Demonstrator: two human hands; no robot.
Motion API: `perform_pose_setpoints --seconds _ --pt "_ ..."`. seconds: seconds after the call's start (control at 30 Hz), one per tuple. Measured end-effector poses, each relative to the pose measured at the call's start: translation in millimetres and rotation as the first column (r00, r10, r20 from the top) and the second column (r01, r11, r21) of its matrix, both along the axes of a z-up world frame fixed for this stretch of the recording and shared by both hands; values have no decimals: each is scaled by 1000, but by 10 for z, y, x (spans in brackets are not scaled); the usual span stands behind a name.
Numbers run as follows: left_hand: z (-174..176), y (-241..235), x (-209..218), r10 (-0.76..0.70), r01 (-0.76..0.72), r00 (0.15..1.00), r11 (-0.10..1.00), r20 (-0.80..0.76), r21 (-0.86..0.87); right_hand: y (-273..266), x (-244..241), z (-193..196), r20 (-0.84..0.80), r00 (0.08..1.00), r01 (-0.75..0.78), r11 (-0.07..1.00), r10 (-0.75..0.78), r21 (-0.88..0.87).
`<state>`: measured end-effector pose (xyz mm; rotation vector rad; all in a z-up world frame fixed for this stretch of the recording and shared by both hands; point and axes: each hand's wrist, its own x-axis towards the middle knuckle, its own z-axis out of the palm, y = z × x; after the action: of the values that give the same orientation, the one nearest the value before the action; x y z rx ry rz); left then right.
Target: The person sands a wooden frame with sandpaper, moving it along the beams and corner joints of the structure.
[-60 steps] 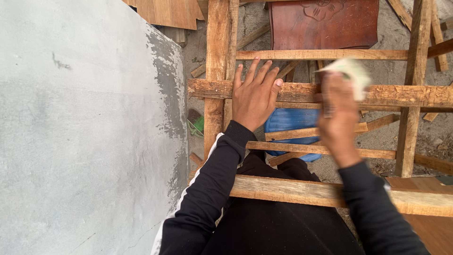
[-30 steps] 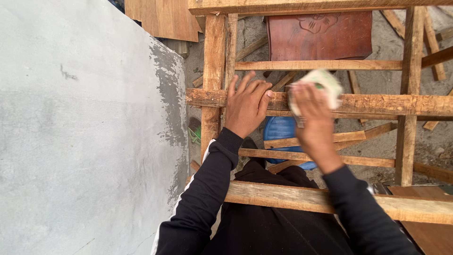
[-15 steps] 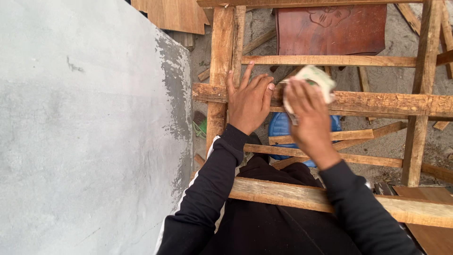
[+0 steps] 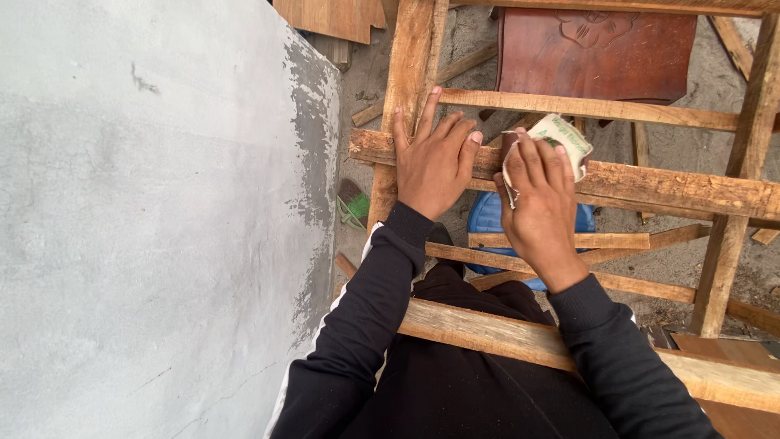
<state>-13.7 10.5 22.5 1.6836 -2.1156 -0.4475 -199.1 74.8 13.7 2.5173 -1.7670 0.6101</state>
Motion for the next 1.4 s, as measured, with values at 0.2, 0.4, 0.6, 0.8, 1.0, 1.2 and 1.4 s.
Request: perform_pose_setpoints --seconds 0.2,0.4,0.6,0.8,1.0,1.2,1.4 --pt "-47 -5 17 -6 6 1000 1000 -13 26 126 -693 214 -80 992 107 981 -95 159" --pt "-40 -24 50 -28 29 999 999 -34 20 56 -355 102 -68 991 119 986 -112 114" --pt "-4 -13 384 -85 72 983 994 -162 -87 67 -382 330 -2 995 95 962 -98 256" --pt "-81 -120 679 101 -114 991 980 -85 -165 -152 90 102 43 999 3 972 -13 235" --pt "-143 -197 509 326 -354 931 914 -163 -196 -210 636 200 84 985 -173 929 153 326" --pt "-135 -205 530 312 -342 937 908 -156 -242 -583 378 368 289 907 -417 762 308 496" --pt "-156 -198 530 310 -345 934 913 -178 -218 -793 464 609 379 877 -202 489 -295 849"
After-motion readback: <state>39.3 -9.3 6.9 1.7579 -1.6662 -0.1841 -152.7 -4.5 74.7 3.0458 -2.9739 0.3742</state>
